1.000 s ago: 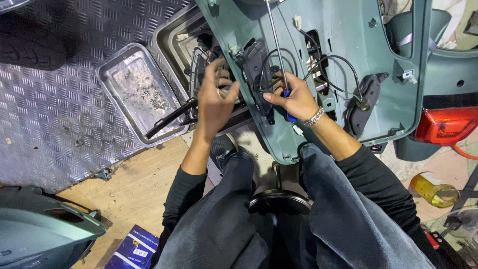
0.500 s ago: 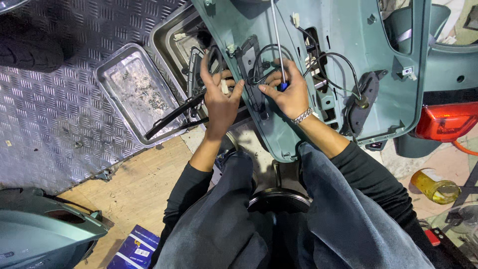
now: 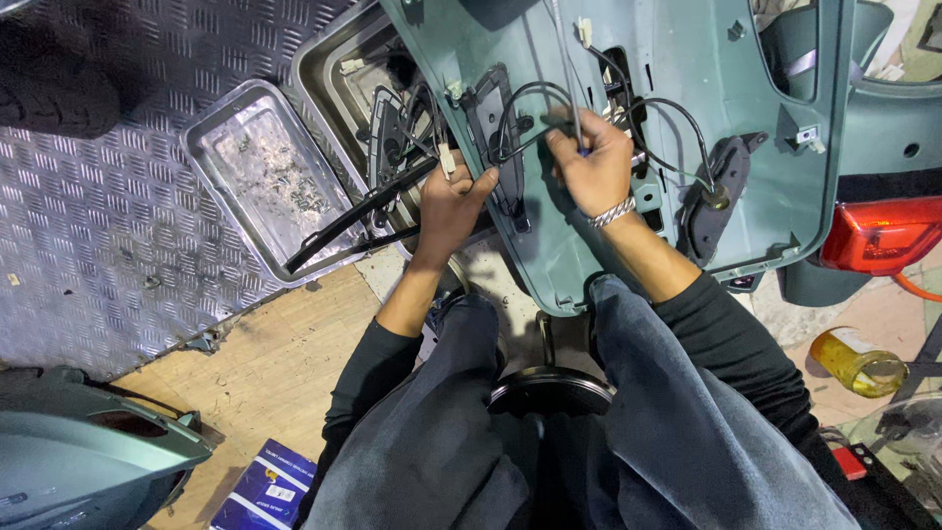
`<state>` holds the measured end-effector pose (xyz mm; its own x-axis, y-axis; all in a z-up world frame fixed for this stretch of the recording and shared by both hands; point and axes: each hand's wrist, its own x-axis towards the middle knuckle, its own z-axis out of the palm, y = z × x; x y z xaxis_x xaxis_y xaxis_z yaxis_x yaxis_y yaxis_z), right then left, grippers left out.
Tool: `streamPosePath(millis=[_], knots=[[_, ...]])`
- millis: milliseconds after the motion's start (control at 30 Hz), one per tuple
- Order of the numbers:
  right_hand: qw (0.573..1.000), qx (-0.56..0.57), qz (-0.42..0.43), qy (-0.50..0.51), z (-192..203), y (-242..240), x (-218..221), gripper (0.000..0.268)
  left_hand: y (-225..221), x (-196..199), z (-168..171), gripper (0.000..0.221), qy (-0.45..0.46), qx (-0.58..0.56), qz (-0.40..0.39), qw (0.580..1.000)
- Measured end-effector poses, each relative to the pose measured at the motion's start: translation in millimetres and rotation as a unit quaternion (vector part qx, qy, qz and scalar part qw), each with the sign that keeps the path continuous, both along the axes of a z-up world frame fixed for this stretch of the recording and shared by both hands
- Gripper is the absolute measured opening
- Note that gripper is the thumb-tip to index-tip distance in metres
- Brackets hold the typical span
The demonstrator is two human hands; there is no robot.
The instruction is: The person works on a motorcycle fairing component by removing and reattaching small plastic parts and wiring connectors using a screwdriver.
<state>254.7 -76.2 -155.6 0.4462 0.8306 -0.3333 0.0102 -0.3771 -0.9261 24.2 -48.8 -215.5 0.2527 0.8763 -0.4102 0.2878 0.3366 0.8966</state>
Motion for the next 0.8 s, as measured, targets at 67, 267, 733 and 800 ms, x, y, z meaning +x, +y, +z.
streamPosePath(millis=[67,267,733,800], knots=[[0.998,0.01,0.007,-0.057,-24.8,1.5,13.5,0.031,-4.5,-12.3,-32.2,0.045,-0.029,-0.021,-0.001,0.999],[0.972,0.111,0.139,-0.156,-0.1,21.8,14.6,0.011,11.3,21.9,66.6,0.047,0.05,-0.047,-0.009,0.998],[0.987,0.037,0.117,-0.101,-17.8,19.5,3.8,0.013,10.4,20.8,58.7,0.037,-0.046,-0.118,0.067,0.99],[0.987,0.038,0.114,-0.104,-17.2,20.0,6.4,0.015,11.6,21.6,56.2,0.044,-0.068,-0.104,0.055,0.991]])
